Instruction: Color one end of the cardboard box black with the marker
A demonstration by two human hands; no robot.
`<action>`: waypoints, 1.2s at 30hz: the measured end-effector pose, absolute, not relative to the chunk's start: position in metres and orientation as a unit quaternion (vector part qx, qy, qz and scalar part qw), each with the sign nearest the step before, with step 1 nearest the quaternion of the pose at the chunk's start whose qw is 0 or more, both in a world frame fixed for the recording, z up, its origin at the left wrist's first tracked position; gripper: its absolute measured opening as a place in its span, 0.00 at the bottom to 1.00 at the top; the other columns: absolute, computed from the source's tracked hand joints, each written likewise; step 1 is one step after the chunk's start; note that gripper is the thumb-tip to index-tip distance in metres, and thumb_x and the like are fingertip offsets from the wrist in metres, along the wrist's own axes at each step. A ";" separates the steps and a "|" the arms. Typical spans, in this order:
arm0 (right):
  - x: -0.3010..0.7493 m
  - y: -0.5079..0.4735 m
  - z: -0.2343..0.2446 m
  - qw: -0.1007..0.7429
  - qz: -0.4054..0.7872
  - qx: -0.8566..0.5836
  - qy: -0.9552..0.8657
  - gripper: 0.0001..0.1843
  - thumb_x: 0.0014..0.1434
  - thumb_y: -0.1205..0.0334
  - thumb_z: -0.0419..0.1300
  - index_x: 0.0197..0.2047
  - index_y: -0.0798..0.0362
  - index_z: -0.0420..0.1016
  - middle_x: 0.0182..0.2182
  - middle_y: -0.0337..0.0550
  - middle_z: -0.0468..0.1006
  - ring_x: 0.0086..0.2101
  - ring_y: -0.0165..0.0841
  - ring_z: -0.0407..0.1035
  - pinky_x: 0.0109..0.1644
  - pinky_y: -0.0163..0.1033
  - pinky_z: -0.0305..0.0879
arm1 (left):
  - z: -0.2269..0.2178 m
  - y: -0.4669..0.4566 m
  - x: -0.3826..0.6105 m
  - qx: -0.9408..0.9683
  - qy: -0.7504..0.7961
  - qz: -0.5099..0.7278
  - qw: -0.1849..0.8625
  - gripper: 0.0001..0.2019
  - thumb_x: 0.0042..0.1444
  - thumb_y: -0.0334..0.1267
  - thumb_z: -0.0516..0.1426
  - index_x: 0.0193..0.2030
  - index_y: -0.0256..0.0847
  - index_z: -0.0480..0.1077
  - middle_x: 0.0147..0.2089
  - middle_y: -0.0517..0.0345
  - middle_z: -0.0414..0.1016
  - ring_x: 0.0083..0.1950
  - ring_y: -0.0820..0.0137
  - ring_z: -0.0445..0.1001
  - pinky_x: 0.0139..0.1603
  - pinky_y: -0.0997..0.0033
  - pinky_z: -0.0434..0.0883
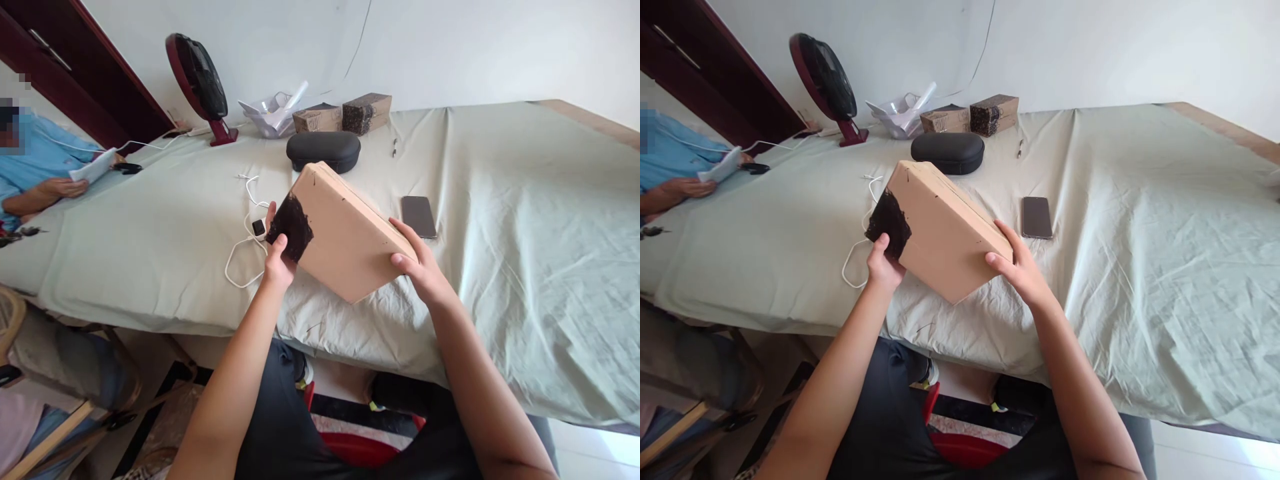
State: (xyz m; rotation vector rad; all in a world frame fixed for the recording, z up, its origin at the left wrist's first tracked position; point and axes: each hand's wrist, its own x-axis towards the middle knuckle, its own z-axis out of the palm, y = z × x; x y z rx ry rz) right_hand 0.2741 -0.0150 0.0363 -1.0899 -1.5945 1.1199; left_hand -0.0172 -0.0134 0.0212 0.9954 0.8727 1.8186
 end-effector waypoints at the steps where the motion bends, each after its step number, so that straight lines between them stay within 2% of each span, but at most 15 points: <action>1: 0.273 -0.016 0.035 0.424 0.477 -0.440 -0.632 0.53 0.56 0.26 0.67 0.77 0.42 0.64 0.75 0.51 0.66 0.69 0.55 0.64 0.67 0.58 0.71 | 0.021 -0.013 -0.017 0.385 0.360 0.726 0.442 0.39 0.46 0.64 0.70 0.63 0.48 0.76 0.69 0.43 0.77 0.78 0.44 0.66 0.74 0.45 0.69; 3: 0.272 -0.016 0.033 0.392 0.521 -0.444 -0.615 0.50 0.63 0.23 0.55 0.78 0.43 0.63 0.74 0.53 0.67 0.63 0.52 0.72 0.59 0.54 0.77 | 0.020 -0.014 -0.017 0.363 0.370 0.727 0.449 0.37 0.47 0.60 0.70 0.61 0.45 0.77 0.64 0.42 0.81 0.75 0.44 0.70 0.73 0.46 0.71; 5: 0.272 -0.013 0.030 0.381 0.504 -0.482 -0.607 0.49 0.68 0.23 0.44 0.77 0.48 0.66 0.70 0.58 0.71 0.53 0.48 0.78 0.52 0.52 0.79 | 0.021 -0.014 -0.018 0.339 0.371 0.744 0.440 0.35 0.48 0.57 0.70 0.62 0.45 0.77 0.63 0.44 0.82 0.73 0.46 0.72 0.71 0.48 0.72; 6: 0.272 -0.011 0.028 0.382 0.458 -0.517 -0.614 0.48 0.70 0.26 0.43 0.75 0.52 0.68 0.67 0.60 0.73 0.50 0.47 0.78 0.52 0.53 0.78 | 0.022 -0.013 -0.019 0.324 0.371 0.754 0.434 0.34 0.48 0.56 0.69 0.62 0.45 0.78 0.63 0.45 0.82 0.72 0.47 0.73 0.70 0.50 0.73; 8: 0.270 -0.006 0.022 0.354 0.309 -0.597 -0.650 0.41 0.70 0.35 0.52 0.72 0.58 0.70 0.63 0.63 0.74 0.52 0.50 0.76 0.58 0.56 0.74 | 0.024 -0.013 -0.021 0.295 0.377 0.771 0.420 0.33 0.49 0.54 0.68 0.61 0.44 0.78 0.63 0.47 0.82 0.71 0.48 0.75 0.69 0.52 0.74; 10: 0.267 -0.003 0.016 0.259 0.178 -0.649 -0.692 0.37 0.67 0.46 0.61 0.71 0.62 0.71 0.62 0.66 0.74 0.59 0.57 0.71 0.64 0.59 0.69 | 0.026 -0.012 -0.023 0.278 0.391 0.777 0.408 0.31 0.50 0.55 0.66 0.59 0.44 0.79 0.62 0.49 0.83 0.69 0.49 0.77 0.68 0.53 0.75; 11: 0.265 -0.002 0.014 0.200 0.141 -0.665 -0.705 0.35 0.67 0.49 0.62 0.70 0.63 0.71 0.61 0.67 0.74 0.61 0.59 0.68 0.65 0.59 0.67 | 0.026 -0.012 -0.023 0.275 0.397 0.777 0.403 0.30 0.51 0.55 0.66 0.58 0.44 0.80 0.61 0.49 0.84 0.69 0.49 0.77 0.68 0.54 0.75; 14: 0.262 -0.001 0.009 0.079 0.122 -0.690 -0.709 0.24 0.71 0.59 0.55 0.65 0.62 0.74 0.58 0.67 0.78 0.59 0.58 0.71 0.60 0.54 0.68 | 0.027 -0.011 -0.023 0.280 0.397 0.776 0.402 0.28 0.51 0.55 0.65 0.56 0.43 0.81 0.60 0.49 0.84 0.70 0.49 0.76 0.69 0.54 0.74; 17: 0.262 0.000 0.010 0.054 0.140 -0.699 -0.699 0.21 0.71 0.68 0.48 0.61 0.60 0.74 0.54 0.68 0.80 0.51 0.55 0.77 0.50 0.49 0.69 | 0.028 -0.011 -0.021 0.285 0.396 0.773 0.404 0.28 0.49 0.57 0.66 0.54 0.43 0.81 0.60 0.48 0.84 0.71 0.48 0.75 0.71 0.53 0.73; 21: 0.266 0.001 0.013 0.064 0.160 -0.703 -0.689 0.23 0.74 0.66 0.43 0.64 0.57 0.70 0.48 0.64 0.84 0.47 0.55 0.79 0.44 0.47 0.66 | 0.030 -0.010 -0.020 0.291 0.403 0.771 0.398 0.29 0.48 0.59 0.66 0.52 0.42 0.80 0.59 0.46 0.83 0.73 0.47 0.73 0.72 0.53 0.72; 26: 0.267 0.001 0.016 0.095 0.174 -0.690 -0.696 0.26 0.78 0.56 0.41 0.69 0.49 0.69 0.50 0.56 0.86 0.49 0.53 0.80 0.43 0.45 0.66 | 0.029 -0.010 -0.020 0.288 0.397 0.773 0.403 0.28 0.49 0.57 0.65 0.53 0.43 0.81 0.60 0.49 0.83 0.71 0.48 0.75 0.70 0.53 0.74; 32: 0.268 0.001 0.014 0.093 0.175 -0.687 -0.699 0.28 0.77 0.57 0.43 0.71 0.48 0.72 0.51 0.56 0.86 0.50 0.53 0.80 0.45 0.46 0.68 | 0.029 -0.010 -0.020 0.278 0.395 0.777 0.405 0.28 0.48 0.54 0.66 0.53 0.42 0.80 0.60 0.48 0.84 0.70 0.48 0.76 0.70 0.52 0.74; 36: 0.270 0.001 0.007 0.084 0.179 -0.675 -0.710 0.31 0.76 0.60 0.43 0.76 0.44 0.68 0.53 0.55 0.86 0.50 0.53 0.80 0.45 0.47 0.70 | 0.031 -0.010 -0.019 0.299 0.390 0.772 0.405 0.29 0.48 0.55 0.66 0.55 0.42 0.79 0.62 0.45 0.82 0.73 0.46 0.73 0.72 0.51 0.73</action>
